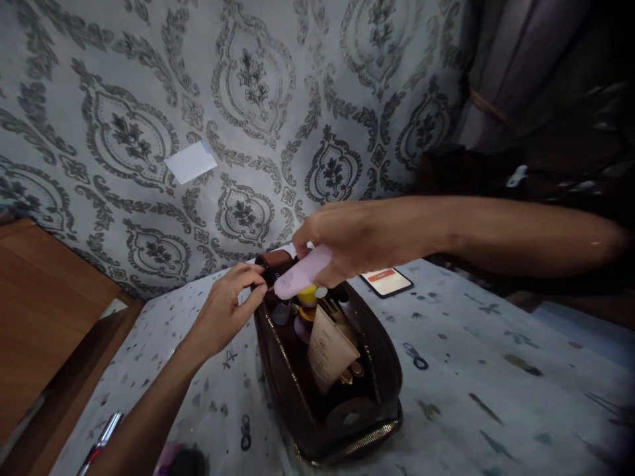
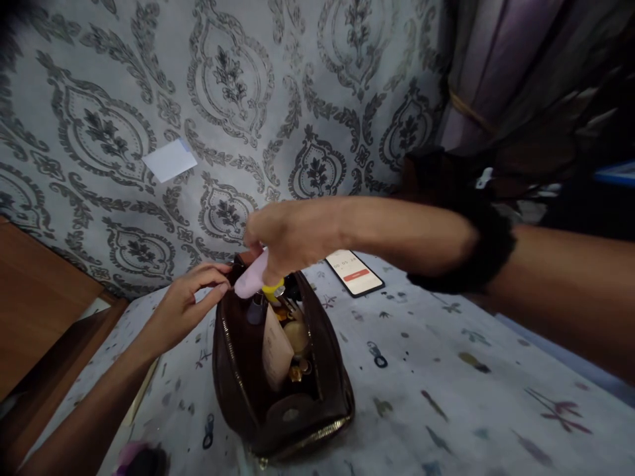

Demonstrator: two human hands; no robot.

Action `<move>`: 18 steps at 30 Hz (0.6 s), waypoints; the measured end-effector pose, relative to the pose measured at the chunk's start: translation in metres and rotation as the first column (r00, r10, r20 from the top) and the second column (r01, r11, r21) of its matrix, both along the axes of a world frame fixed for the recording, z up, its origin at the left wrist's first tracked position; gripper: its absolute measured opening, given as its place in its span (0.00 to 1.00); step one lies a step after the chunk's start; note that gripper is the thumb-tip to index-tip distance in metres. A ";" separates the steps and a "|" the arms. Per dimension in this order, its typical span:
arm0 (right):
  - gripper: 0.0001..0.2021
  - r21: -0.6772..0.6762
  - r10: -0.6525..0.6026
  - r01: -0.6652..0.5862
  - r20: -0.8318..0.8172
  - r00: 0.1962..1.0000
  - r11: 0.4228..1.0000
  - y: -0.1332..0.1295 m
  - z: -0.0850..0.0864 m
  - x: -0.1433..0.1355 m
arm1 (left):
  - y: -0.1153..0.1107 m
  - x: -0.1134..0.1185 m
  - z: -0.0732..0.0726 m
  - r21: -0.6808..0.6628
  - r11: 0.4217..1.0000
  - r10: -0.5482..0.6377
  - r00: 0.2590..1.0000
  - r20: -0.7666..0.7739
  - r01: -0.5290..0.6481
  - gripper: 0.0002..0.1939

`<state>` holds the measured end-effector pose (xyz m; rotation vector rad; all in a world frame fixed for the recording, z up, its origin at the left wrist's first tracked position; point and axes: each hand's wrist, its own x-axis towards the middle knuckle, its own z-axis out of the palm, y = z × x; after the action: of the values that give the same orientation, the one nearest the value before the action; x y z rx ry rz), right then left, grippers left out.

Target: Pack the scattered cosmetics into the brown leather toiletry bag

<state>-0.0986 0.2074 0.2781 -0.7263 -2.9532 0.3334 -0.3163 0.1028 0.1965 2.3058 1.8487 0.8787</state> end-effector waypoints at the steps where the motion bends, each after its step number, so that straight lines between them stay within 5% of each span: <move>1: 0.06 0.039 0.034 -0.035 0.045 0.998 0.999 -0.005 0.000 -0.005 | 0.000 0.000 0.000 0.001 1.000 0.005 1.000 0.003 -0.005 0.11; 7: 0.05 0.123 0.168 -0.208 0.275 0.947 0.970 -0.028 -0.012 -0.045 | 0.002 0.000 0.002 -0.010 0.999 -0.040 0.999 0.016 0.040 0.10; 18: 0.11 0.053 0.257 -0.275 0.224 0.940 0.960 -0.013 -0.059 -0.073 | 0.003 -0.009 -0.009 -0.050 0.999 0.014 0.988 0.152 -0.007 0.11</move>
<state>-0.1719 0.1941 0.2192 -0.3713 -3.2545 0.1534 -0.3252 0.1058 0.1870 2.1368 1.8002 0.9695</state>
